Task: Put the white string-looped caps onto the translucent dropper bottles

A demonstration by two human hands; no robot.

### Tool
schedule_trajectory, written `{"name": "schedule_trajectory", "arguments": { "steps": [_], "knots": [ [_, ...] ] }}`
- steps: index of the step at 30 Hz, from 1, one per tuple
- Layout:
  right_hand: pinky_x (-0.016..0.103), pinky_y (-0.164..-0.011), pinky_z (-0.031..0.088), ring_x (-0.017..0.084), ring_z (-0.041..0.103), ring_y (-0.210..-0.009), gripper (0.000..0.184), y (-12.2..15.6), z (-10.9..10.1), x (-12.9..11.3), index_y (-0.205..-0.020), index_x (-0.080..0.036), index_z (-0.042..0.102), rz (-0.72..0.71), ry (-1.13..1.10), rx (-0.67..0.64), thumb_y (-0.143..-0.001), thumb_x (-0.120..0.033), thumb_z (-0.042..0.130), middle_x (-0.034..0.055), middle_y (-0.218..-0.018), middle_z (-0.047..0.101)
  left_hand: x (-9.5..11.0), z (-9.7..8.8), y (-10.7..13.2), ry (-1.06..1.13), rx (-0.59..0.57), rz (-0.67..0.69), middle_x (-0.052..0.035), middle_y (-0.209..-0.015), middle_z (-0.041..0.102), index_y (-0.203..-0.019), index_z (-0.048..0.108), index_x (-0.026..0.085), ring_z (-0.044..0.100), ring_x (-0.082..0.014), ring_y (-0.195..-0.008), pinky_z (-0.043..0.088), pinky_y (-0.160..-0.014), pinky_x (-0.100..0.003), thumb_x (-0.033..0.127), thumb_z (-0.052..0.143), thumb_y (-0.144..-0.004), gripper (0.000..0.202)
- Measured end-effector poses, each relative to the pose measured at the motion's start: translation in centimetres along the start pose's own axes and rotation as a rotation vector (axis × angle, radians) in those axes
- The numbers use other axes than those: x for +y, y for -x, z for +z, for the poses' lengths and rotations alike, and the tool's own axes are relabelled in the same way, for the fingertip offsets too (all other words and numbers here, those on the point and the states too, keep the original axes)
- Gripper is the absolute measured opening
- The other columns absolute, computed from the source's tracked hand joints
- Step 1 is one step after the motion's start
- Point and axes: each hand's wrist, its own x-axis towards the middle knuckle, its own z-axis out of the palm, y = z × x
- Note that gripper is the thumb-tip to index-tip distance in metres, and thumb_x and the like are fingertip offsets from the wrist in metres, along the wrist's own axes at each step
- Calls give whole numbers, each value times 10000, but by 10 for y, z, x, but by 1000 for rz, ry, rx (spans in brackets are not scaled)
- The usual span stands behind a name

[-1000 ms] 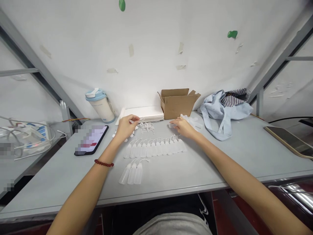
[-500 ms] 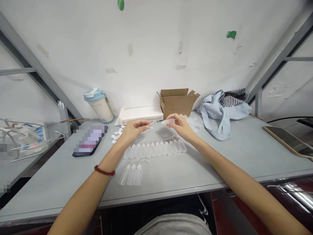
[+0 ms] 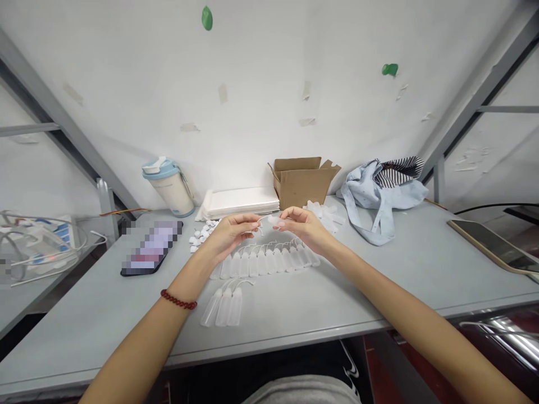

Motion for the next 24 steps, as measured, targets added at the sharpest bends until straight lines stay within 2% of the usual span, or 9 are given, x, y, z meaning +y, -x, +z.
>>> {"name": "schedule_trajectory", "arguments": {
  "steps": [4,10,18,24],
  "knots": [
    [345,-849,453,147,650,-791,211,1,1,0,-798,-208,593,3,31,-23,-678,-278,751,-20,-797,657,-1,2,1,-35,-30,-22,-52,-843,663,-864,735,182,565,-134,-746,451,-702,-274,307,775,-661,242],
    [355,-823,462,175,662,-856,241,3,2,4,-875,-209,587,31,69,-120,-707,-293,738,15,-824,711,-4,7,1,-105,-85,27,-38,-806,638,-888,726,189,553,-135,-723,445,-674,-271,341,746,-692,249],
    [313,-726,474,144,643,-730,300,5,10,5,-866,-204,571,18,69,-125,-674,-317,772,-11,-772,673,-7,12,2,-138,-89,26,7,-754,637,-900,694,206,551,-119,-691,419,-674,-265,320,778,-654,284],
    [323,-734,500,145,649,-764,327,10,18,2,-950,-221,591,-49,109,-130,-683,-307,760,18,-959,645,-6,13,3,-219,-110,61,-18,-790,663,-913,680,194,564,-141,-682,427,-661,-281,368,747,-666,309]
  ]
}}
